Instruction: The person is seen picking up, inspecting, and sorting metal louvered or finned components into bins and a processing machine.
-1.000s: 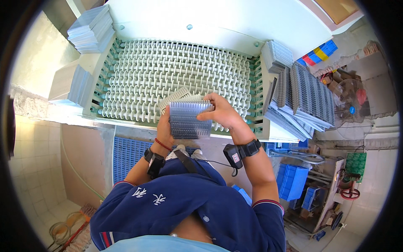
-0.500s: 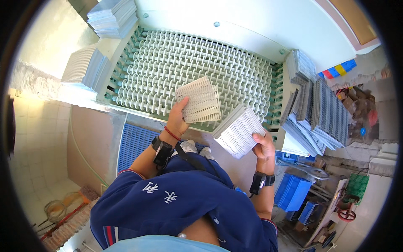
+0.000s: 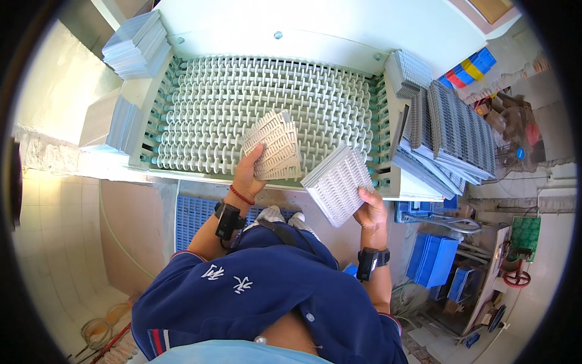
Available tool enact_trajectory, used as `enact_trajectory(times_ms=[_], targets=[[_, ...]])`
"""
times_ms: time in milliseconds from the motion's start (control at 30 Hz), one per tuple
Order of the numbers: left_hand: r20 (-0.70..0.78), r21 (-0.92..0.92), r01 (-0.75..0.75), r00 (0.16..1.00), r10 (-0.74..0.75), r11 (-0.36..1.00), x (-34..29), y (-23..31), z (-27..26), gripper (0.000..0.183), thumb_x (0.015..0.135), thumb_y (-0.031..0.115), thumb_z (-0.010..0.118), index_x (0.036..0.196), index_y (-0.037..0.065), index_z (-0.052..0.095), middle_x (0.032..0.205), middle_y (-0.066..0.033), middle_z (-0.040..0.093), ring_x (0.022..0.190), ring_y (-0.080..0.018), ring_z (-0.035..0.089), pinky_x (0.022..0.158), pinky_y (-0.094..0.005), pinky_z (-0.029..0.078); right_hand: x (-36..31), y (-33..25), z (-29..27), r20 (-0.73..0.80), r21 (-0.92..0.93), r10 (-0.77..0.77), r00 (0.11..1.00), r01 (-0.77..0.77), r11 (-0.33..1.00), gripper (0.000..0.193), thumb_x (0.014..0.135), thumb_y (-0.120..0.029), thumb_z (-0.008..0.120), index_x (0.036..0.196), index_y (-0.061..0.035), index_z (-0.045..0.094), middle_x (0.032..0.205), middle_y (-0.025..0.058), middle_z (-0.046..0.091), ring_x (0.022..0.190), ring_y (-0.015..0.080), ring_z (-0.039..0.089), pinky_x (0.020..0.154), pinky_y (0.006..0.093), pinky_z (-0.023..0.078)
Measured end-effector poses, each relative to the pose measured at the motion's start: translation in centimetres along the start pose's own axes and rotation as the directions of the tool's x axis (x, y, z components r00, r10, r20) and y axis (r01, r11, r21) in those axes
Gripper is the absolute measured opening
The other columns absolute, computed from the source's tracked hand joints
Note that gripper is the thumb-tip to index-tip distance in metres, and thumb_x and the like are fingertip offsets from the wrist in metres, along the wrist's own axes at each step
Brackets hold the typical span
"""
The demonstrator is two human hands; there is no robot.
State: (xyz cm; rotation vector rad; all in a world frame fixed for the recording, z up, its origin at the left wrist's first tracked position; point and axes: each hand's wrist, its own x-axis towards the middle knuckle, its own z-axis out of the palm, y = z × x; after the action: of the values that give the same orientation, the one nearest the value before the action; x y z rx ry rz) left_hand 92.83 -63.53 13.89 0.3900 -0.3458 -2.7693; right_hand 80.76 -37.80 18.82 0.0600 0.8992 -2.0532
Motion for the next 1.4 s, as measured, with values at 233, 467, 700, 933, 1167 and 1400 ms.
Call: enact_trajectory(times_ms=[233, 467, 700, 933, 1167, 1400], targets=[[0.143, 0.247, -0.017, 0.990, -0.019, 0.969, -1.0, 2.4, -0.4, 0.041, 0.084, 0.004, 0.052, 0.123, -0.001, 0.042, 0.117, -0.0166, 0.052, 0.105, -0.0281, 0.054, 0.090, -0.0410, 0.045, -0.4, -0.5, -0.6, -0.032, -0.077, 0.011, 0.999, -0.013, 0.997, 0.065, 0.068, -0.008, 0.071, 0.123, 0.0049, 0.040, 0.118, 0.0146, 0.052, 0.108, 0.0270, 0.051, 0.099, 0.0368, 0.037], [0.019, 0.087, 0.087, 0.996, -0.089, 0.992, -1.7, 0.4, -1.0, 0.042, 0.082, 0.002, 0.055, 0.122, -0.002, 0.043, 0.116, -0.0160, 0.053, 0.104, -0.0275, 0.055, 0.089, -0.0402, 0.047, 1.1, 2.3, 0.6, 0.035, 0.150, 0.044, 0.998, -0.049, 0.988, 0.059, 0.072, -0.008, 0.068, 0.123, 0.0030, 0.040, 0.118, 0.0149, 0.052, 0.110, 0.0282, 0.050, 0.100, 0.0405, 0.035], [0.112, 0.220, 0.280, 0.944, -0.309, 0.934, -3.4, -0.1, -1.2, 0.045, 0.080, 0.003, 0.057, 0.122, -0.003, 0.042, 0.117, -0.0154, 0.053, 0.105, -0.0275, 0.055, 0.089, -0.0400, 0.046, 2.9, 4.0, 1.5, 0.033, 0.132, 0.119, 0.992, -0.122, 0.984, 0.057, 0.073, -0.011, 0.068, 0.122, 0.0031, 0.042, 0.118, 0.0134, 0.052, 0.111, 0.0265, 0.049, 0.101, 0.0399, 0.033], [0.141, 0.142, 0.271, 0.946, -0.290, 0.952, -4.0, 0.4, -1.5, 0.051, 0.078, 0.003, 0.059, 0.126, -0.001, 0.040, 0.122, -0.0160, 0.049, 0.110, -0.0268, 0.051, 0.093, -0.0415, 0.042, 3.2, 4.7, 0.3, 0.063, 0.096, 0.119, 0.991, -0.125, 0.988, 0.055, 0.074, -0.014, 0.067, 0.121, 0.0016, 0.044, 0.118, 0.0135, 0.053, 0.109, 0.0274, 0.050, 0.100, 0.0417, 0.035], [0.231, 0.124, 0.226, 0.940, -0.249, 0.966, -4.6, 0.6, -0.5, 0.054, 0.077, -0.001, 0.058, 0.127, 0.000, 0.039, 0.124, -0.0147, 0.049, 0.111, -0.0260, 0.050, 0.093, -0.0396, 0.042, 3.0, 5.5, 0.4, 0.068, 0.090, 0.086, 0.994, -0.092, 0.992, 0.052, 0.076, -0.018, 0.066, 0.120, 0.0008, 0.046, 0.117, 0.0144, 0.054, 0.107, 0.0291, 0.052, 0.096, 0.0441, 0.039], [0.244, 0.119, 0.222, 0.938, -0.246, 0.968, -4.2, -0.2, 0.0, 0.056, 0.075, -0.001, 0.059, 0.127, 0.000, 0.038, 0.124, -0.0146, 0.049, 0.110, -0.0258, 0.051, 0.093, -0.0388, 0.043, 2.8, 5.7, 1.2, 0.056, 0.063, 0.073, 0.996, -0.077, 0.995, 0.054, 0.075, -0.019, 0.066, 0.121, -0.0001, 0.044, 0.118, 0.0136, 0.052, 0.107, 0.0288, 0.051, 0.095, 0.0448, 0.039]])
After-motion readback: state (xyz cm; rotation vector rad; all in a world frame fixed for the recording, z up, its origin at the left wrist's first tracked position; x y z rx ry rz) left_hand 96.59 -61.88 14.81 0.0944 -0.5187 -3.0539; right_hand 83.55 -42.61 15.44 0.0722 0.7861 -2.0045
